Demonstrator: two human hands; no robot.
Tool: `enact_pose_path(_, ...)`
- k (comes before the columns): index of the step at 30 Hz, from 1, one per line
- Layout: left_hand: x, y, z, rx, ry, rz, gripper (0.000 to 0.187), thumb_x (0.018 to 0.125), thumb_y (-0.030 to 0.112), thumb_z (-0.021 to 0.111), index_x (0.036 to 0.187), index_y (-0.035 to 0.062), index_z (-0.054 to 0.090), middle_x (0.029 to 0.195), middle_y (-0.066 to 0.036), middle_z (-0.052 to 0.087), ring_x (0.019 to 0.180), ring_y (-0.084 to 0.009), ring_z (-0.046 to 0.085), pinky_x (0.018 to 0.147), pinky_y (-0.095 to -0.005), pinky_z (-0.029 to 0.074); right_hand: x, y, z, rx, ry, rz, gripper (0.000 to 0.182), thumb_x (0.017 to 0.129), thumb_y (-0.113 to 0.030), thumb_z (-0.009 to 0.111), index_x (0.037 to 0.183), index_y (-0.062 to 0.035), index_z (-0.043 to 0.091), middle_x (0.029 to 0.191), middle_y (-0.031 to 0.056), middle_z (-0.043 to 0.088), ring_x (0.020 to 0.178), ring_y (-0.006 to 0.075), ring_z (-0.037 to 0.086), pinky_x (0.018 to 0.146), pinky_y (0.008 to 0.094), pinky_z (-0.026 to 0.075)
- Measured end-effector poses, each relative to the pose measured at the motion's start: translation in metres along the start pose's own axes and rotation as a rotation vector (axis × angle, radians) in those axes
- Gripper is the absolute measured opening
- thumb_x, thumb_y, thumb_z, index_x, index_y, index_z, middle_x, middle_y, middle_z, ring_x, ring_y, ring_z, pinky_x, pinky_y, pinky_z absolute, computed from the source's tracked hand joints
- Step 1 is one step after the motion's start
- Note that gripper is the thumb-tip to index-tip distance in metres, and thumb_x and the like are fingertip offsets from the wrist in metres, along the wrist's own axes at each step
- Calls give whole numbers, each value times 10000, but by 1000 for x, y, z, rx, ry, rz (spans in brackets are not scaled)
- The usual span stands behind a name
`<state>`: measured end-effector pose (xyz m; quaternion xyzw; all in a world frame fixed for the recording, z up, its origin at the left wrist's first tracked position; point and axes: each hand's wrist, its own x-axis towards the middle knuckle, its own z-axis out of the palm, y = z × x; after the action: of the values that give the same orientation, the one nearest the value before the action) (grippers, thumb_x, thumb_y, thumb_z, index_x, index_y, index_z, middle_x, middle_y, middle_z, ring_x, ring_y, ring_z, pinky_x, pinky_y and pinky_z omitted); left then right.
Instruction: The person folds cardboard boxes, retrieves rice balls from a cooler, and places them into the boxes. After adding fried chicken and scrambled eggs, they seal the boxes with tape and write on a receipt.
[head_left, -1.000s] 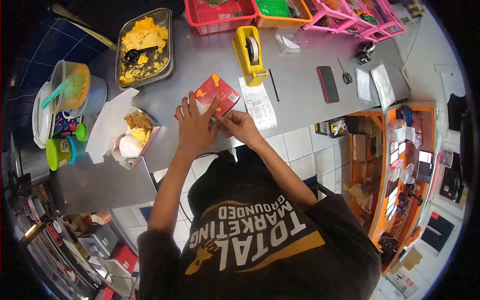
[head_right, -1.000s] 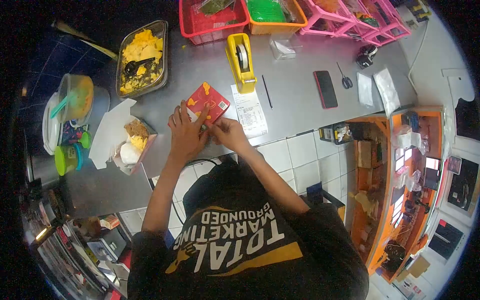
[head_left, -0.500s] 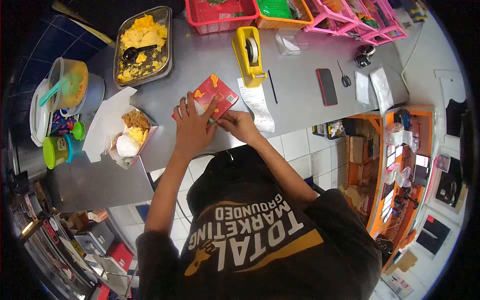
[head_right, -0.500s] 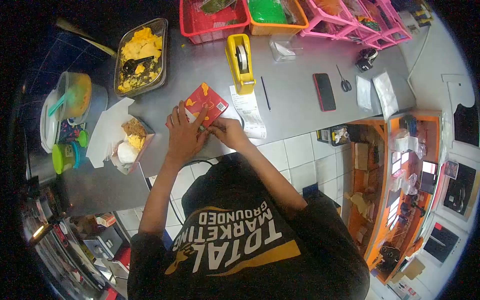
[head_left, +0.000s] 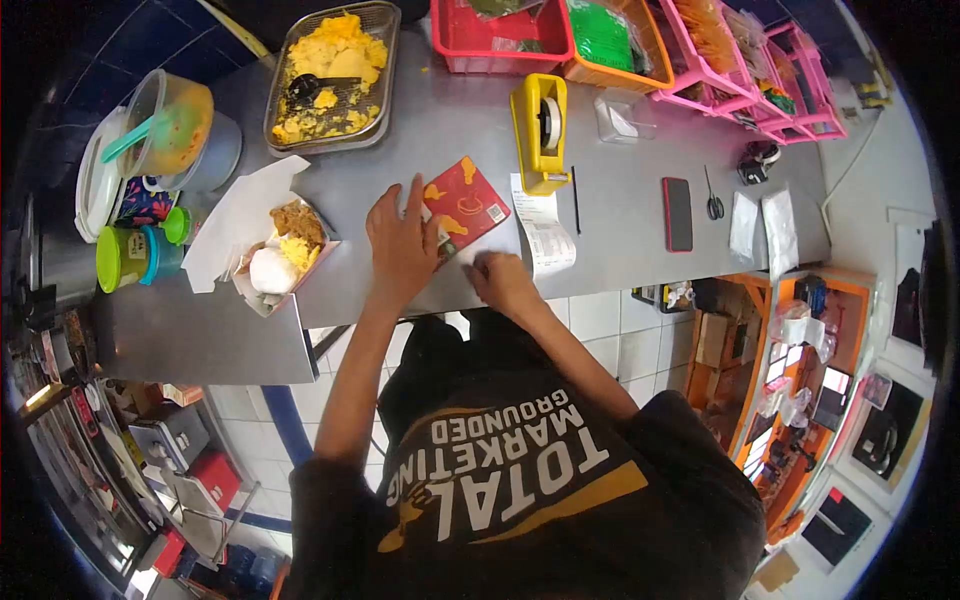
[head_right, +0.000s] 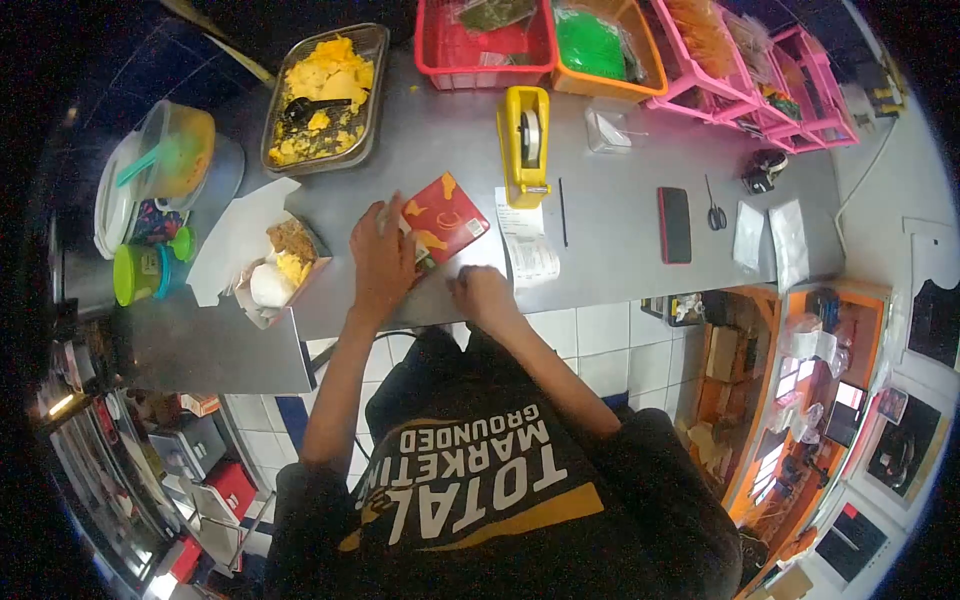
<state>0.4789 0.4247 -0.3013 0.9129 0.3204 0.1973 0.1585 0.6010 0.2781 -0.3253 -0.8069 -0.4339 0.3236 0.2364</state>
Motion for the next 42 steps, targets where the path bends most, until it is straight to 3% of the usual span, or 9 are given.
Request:
enact_pose_path(9, -88, -96, -78, 343, 138, -165, 101, 803, 116, 641, 826, 62, 559, 819, -102, 519, 812, -302, 534, 701, -442, 417, -19, -105, 6, 225, -60, -5, 240, 878, -231, 658, 820, 1, 671, 691, 210, 636, 646, 361, 649, 615, 418, 503)
enact_pose_path(19, -143, -147, -134, 14, -50, 40, 72, 804, 53, 600, 861, 9, 590, 835, -135, 542, 835, -344, 532, 744, -456, 425, 54, -182, 55, -16, 582, -594, 282, 800, -92, 699, 1042, 5, 593, 1070, 175, 595, 1035, 377, 564, 773, 454, 494)
enact_pose_path(23, -97, -175, -179, 296, 623, -131, 230, 839, 139, 652, 999, -26, 640, 1047, -217, 625, 1003, -392, 563, 887, -474, 412, 81, -179, 62, -75, 455, -680, 263, 800, -83, 687, 1025, 18, 594, 1038, 187, 602, 979, 394, 578, 785, 469, 489)
enact_pose_path(29, -73, -218, -204, -229, -111, -370, 266, 884, 148, 647, 1055, -55, 634, 960, -251, 650, 887, -420, 599, 864, -423, 462, 89, -189, 64, 116, 277, -481, 277, 814, -88, 638, 1025, 79, 568, 1000, 238, 586, 931, 417, 577, 811, 454, 470)
enact_pose_path(33, -83, -251, -172, -248, 172, 24, 246, 932, 172, 611, 1010, -61, 635, 911, -200, 675, 849, -381, 628, 821, -375, 485, 105, -184, 104, 259, 473, -610, 279, 819, -17, 482, 1076, 79, 533, 1022, 259, 565, 965, 416, 564, 879, 435, 465)
enact_pose_path(36, -85, -253, -145, -634, -95, -379, 340, 986, 266, 551, 1089, -51, 619, 1039, -157, 664, 966, -289, 621, 866, -370, 482, 114, -193, 145, 567, 599, -508, 281, 887, -39, 389, 1125, 23, 525, 983, 185, 575, 914, 299, 590, 822, 391, 479)
enact_pose_path(38, -80, -241, -114, -570, 411, -587, 470, 1022, 378, 461, 1196, -51, 543, 1179, -141, 576, 1088, -235, 546, 939, -363, 449, 89, -240, 126, 1204, 305, 39, 213, 966, -99, 433, 1103, 41, 516, 956, 235, 552, 908, 370, 548, 856, 422, 450)
enact_pose_path(39, -72, -226, -110, -596, 388, -572, 470, 1022, 378, 461, 1196, -51, 543, 1179, -141, 576, 1088, -235, 546, 939, -363, 449, 89, -241, 135, 999, 417, -122, 241, 1018, -220, 381, 1167, -50, 462, 852, 87, 507, 775, 192, 548, 697, 340, 474)
enact_pose_path(42, -55, -193, -114, -1156, 560, -709, 534, 1024, 434, 420, 1267, -39, 461, 1251, -165, 490, 1161, -253, 482, 994, -374, 396, 101, -250, 151, 682, 791, -253, 305, 1003, -265, 472, 1064, 34, 453, 990, 235, 495, 917, 397, 490, 838, 461, 393)
